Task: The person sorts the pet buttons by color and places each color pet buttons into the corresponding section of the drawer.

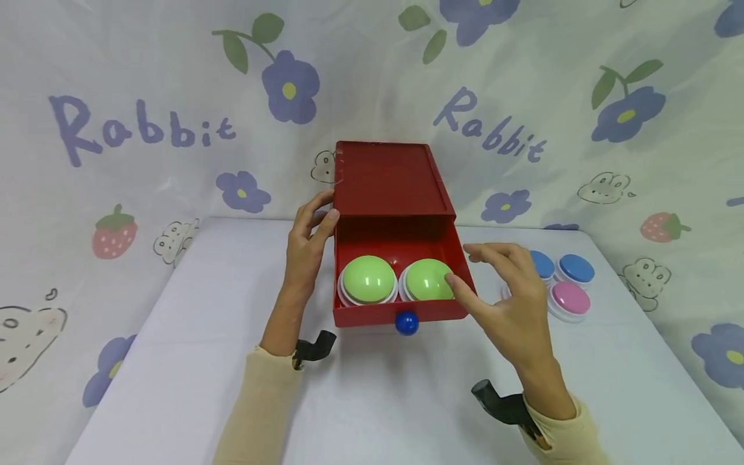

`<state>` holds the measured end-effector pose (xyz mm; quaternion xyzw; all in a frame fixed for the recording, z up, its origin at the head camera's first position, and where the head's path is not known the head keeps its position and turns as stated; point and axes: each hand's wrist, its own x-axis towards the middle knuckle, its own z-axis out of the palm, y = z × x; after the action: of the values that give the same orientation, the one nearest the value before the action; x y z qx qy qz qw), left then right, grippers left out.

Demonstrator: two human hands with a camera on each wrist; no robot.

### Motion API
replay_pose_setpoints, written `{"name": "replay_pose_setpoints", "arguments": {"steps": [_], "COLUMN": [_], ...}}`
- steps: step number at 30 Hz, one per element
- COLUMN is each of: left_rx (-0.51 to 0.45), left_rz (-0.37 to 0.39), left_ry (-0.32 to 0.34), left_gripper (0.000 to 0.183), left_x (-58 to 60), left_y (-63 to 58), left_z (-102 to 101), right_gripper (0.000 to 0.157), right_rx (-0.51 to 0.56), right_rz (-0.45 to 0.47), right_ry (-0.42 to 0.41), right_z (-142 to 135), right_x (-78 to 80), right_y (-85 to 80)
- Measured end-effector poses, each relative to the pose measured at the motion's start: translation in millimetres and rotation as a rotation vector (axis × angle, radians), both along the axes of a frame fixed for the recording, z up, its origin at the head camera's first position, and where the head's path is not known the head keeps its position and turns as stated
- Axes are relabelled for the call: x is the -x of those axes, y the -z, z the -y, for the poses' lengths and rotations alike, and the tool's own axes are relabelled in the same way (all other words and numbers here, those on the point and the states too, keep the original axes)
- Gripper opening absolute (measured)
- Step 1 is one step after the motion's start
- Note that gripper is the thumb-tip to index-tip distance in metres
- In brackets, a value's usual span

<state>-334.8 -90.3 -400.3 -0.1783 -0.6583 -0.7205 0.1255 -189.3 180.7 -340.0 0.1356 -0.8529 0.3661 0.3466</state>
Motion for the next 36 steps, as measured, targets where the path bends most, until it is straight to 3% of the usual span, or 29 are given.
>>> {"name": "replay_pose_setpoints", "arguments": {"steps": [11,18,21,25,29,32,36], "left_rx": [0.003,0.004,-0.004,-0.015,-0.019,-0.023,-0.027], "left_rz": [0.001,0.01,0.009,0.007,-0.007,-0.01,0.001], "left_ry": [0.002,-0.014,-0.008,-0.007,0.001,0.003,0.007], "left_gripper": [0.046,0.047,0.047,0.045,0.046,0.047,0.047], "left_x": [-2.2,-1.3,-0.3,-0.3,0.2,0.9,-0.1], "left_y": [-2.6,-5.0,-4.3,-3.9,-3.6,-3.1,-3.8], "left_z": [1,4,3,2,0,-2,-5], "right_gripper": [0.038,0.034,0.03,0.023,0.02,0.02,0.018], "right_rx": [0.025,-0.046,-0.094,-0.198,-0.301,-0.322,-0.308], "right_rz": [-0.073,0.044,0.1,0.107,0.185,0.274,0.305], "right_ry": [-0.178,-0.24,-0.228,-0.152,-0.082,-0.079,-0.101], "right_z": [18,27,31,35,37,38,37], "right_x": [-15.8,-28.6,-31.4,-35.6,-37.1,-36.2,-34.5], "right_y": [4.3,-0.7,-0.1,2.4,4.7,5.9,8.6]}}
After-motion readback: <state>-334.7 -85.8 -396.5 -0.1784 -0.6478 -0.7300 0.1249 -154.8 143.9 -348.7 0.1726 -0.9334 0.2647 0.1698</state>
